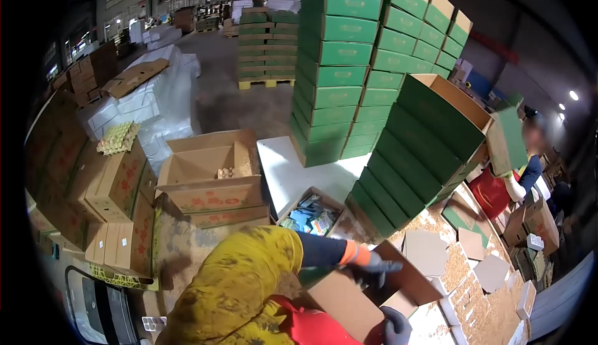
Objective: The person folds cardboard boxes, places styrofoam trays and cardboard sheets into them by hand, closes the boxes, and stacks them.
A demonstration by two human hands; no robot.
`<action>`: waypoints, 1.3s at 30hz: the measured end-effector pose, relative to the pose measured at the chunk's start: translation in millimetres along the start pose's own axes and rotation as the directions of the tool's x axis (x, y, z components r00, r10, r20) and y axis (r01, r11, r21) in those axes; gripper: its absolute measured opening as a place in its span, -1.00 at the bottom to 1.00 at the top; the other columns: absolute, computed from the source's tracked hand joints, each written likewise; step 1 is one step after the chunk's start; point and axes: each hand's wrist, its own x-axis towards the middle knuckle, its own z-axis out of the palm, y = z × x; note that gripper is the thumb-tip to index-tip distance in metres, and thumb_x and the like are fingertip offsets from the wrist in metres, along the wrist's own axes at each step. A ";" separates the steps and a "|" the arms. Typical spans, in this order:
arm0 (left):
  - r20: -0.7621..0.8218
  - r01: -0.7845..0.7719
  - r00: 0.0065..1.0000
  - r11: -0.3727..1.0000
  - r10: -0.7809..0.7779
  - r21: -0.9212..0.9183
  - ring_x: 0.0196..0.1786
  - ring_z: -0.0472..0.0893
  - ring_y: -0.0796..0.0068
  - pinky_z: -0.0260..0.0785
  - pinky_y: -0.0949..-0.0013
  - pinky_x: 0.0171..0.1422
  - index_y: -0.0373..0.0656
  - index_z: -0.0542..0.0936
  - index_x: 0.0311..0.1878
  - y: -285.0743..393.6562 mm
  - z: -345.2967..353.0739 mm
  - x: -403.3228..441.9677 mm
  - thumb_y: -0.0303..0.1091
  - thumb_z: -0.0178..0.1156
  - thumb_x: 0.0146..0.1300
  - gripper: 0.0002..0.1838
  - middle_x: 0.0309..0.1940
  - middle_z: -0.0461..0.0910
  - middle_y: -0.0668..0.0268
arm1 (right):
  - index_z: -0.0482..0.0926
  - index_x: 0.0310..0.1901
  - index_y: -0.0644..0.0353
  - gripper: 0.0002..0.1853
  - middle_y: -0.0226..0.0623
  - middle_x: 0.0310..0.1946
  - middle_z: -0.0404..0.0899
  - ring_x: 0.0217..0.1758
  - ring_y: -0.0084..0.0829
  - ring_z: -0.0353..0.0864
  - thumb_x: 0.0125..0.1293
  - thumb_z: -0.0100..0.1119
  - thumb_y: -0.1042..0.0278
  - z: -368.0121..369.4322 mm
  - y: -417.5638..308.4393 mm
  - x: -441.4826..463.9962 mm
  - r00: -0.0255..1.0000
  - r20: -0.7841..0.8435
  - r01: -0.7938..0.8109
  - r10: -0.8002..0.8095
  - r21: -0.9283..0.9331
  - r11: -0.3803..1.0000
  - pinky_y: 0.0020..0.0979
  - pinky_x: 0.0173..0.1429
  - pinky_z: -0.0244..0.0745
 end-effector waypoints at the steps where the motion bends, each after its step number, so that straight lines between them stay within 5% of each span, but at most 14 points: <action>1: -0.107 0.039 0.994 0.999 -0.039 0.001 -0.31 0.59 0.35 0.43 0.18 -0.32 -0.11 0.61 -0.14 8.5 -5.5 -11.1 0.48 -0.21 0.22 -0.21 -0.28 0.60 0.23 | 0.47 0.04 0.24 -0.60 0.09 0.31 0.25 0.42 0.10 0.15 0.15 0.24 0.40 6.7 0.3 3.6 0.999 -0.040 0.021 -0.027 -0.137 0.990 -0.01 0.40 0.16; 3: -0.095 -0.393 0.858 0.763 0.505 0.513 -0.21 0.57 0.27 0.40 0.23 -0.14 -0.13 0.56 -0.05 8.8 -0.4 -19.0 0.34 -0.08 0.27 -0.34 -0.17 0.56 0.19 | 0.42 0.11 0.27 -0.55 0.11 0.30 0.25 0.40 0.10 0.17 0.18 0.22 0.37 8.4 -10.3 11.3 0.986 -0.093 0.095 -0.135 -0.348 0.933 0.01 0.39 0.17; 11: -0.642 0.233 0.024 0.620 0.767 0.749 0.33 0.22 0.00 -0.04 -0.10 0.40 -0.22 0.18 0.38 3.1 52.4 -65.2 0.27 0.09 0.16 -0.10 0.27 0.25 0.03 | 0.30 0.24 0.42 -0.34 0.19 0.23 0.31 0.32 0.11 0.27 0.21 0.27 0.20 3.3 64.0 29.7 0.968 -0.198 0.057 -0.156 -0.433 0.900 -0.04 0.38 0.20; 13: -0.842 0.239 0.080 0.810 0.534 0.536 0.31 0.27 -0.07 0.00 -0.14 0.41 -0.18 0.20 0.38 -10.4 40.9 -52.0 0.27 0.05 0.18 -0.13 0.28 0.26 -0.07 | 0.27 0.29 0.38 -0.34 0.13 0.26 0.30 0.34 0.05 0.28 0.25 0.21 0.18 10.8 54.1 1.7 0.946 0.235 0.276 -0.225 -0.214 0.937 -0.09 0.42 0.16; 17: -0.563 0.433 0.647 0.361 0.513 0.826 -0.09 0.56 -0.02 0.41 0.02 -0.09 0.02 0.41 0.28 -58.8 39.3 -38.9 0.10 0.10 0.24 -0.40 -0.04 0.53 -0.01 | 0.42 0.22 0.23 -0.60 -0.07 0.01 0.55 0.03 -0.19 0.54 0.41 -0.06 0.28 10.8 112.0 -17.5 0.864 -0.429 -0.245 0.265 0.103 0.964 -0.36 0.08 0.47; 18: -0.447 0.503 0.613 0.115 0.652 0.857 -0.18 0.60 0.02 0.45 0.08 -0.22 -0.01 0.45 0.24 -34.9 41.3 -58.7 0.04 0.15 0.24 -0.44 -0.11 0.59 0.04 | 0.41 0.24 0.22 -0.54 -0.17 0.01 0.56 0.02 -0.31 0.55 0.44 -0.08 0.12 10.3 105.3 -8.2 0.554 -0.371 -0.093 0.745 0.862 0.498 -0.37 0.05 0.49; 19: -0.706 0.304 0.397 0.642 0.586 0.704 -0.28 0.60 0.14 0.44 0.23 -0.24 -0.03 0.48 0.23 22.8 52.0 -73.2 0.05 0.14 0.25 -0.45 -0.13 0.58 0.05 | 0.40 0.25 0.20 -0.49 -0.24 0.04 0.54 0.02 -0.42 0.54 0.44 -0.07 0.01 2.9 129.7 -21.3 0.494 0.013 -0.313 0.869 0.935 0.164 -0.41 0.09 0.47; 21: -0.470 0.134 0.302 0.451 0.830 0.882 -0.12 0.58 0.16 0.40 0.24 0.03 -0.24 0.47 0.17 59.5 51.0 -88.9 0.05 0.17 0.24 -0.40 -0.13 0.62 0.09 | 0.45 0.16 0.23 -0.48 -0.27 -0.01 0.56 0.03 -0.52 0.53 0.38 0.04 -0.05 -26.4 109.2 -23.8 0.709 0.022 -0.270 0.705 0.932 0.242 -0.42 0.09 0.49; 23: -0.879 -0.881 0.261 0.470 0.399 -0.049 -0.11 0.61 0.18 0.43 0.18 -0.02 -0.28 0.53 0.08 4.1 34.6 -56.0 -0.14 0.15 0.28 -0.56 -0.13 0.62 0.11 | 0.50 0.05 0.26 -0.48 -0.31 -0.04 0.58 0.07 -0.58 0.51 0.31 0.15 -0.07 -55.3 103.3 -30.0 0.849 0.082 -0.226 0.522 0.950 0.217 -0.41 0.10 0.49; 25: -0.644 -0.318 0.291 0.706 0.708 0.632 0.01 0.56 0.25 0.41 0.24 0.07 -0.31 0.49 0.12 -17.5 8.2 -38.4 -0.25 -0.04 0.37 -0.62 0.00 0.56 0.10 | 0.52 -0.06 0.20 -0.56 -0.33 -0.05 0.57 0.04 -0.51 0.52 0.24 0.22 -0.02 -73.2 85.7 -36.7 0.860 0.036 -0.313 0.509 0.825 0.470 -0.43 0.10 0.46; 29: -0.587 0.027 0.603 0.722 0.540 0.692 0.05 0.53 0.26 0.38 0.26 0.12 -0.29 0.48 0.15 -93.0 -8.7 -15.3 -0.25 -0.06 0.39 -0.61 0.05 0.52 0.11 | 0.51 -0.17 0.10 -0.70 -0.26 -0.05 0.50 -0.04 -0.25 0.49 0.12 0.34 0.20 12.3 101.4 -79.5 1.000 0.006 -0.028 0.029 -0.097 0.995 -0.34 0.01 0.46; 34: -0.616 0.119 0.695 0.786 0.371 0.607 0.10 0.49 0.28 0.34 0.29 0.17 -0.26 0.46 0.18 -142.6 -31.5 -12.1 -0.26 -0.07 0.41 -0.61 0.11 0.47 0.13 | 0.48 0.17 0.03 -0.51 -0.24 0.11 0.47 0.19 -0.29 0.42 0.18 0.29 0.34 15.4 74.1 -113.8 0.985 -0.001 -0.106 0.173 0.783 0.613 -0.29 0.25 0.37; 37: -0.619 0.133 0.714 0.805 0.327 0.578 0.13 0.46 0.29 0.32 0.30 0.21 -0.25 0.45 0.20 -154.0 -40.0 -7.2 -0.26 -0.08 0.42 -0.61 0.14 0.44 0.14 | 0.37 0.26 0.13 -0.41 -0.37 -0.02 0.53 -0.09 -0.53 0.51 0.17 0.31 0.39 66.1 214.8 -202.1 0.557 -0.217 0.108 0.802 0.976 0.189 -0.47 0.16 0.45; 39: -0.615 0.127 0.725 0.817 0.310 0.562 0.16 0.44 0.29 0.30 0.31 0.23 -0.24 0.44 0.21 -154.9 -41.6 -6.9 -0.26 -0.09 0.43 -0.61 0.17 0.42 0.14 | 0.31 0.28 0.18 -0.37 -0.23 0.10 0.45 0.07 -0.36 0.43 0.18 0.31 0.34 -9.0 270.7 -247.8 -0.119 -0.587 -0.484 0.801 0.738 0.469 -0.35 0.27 0.37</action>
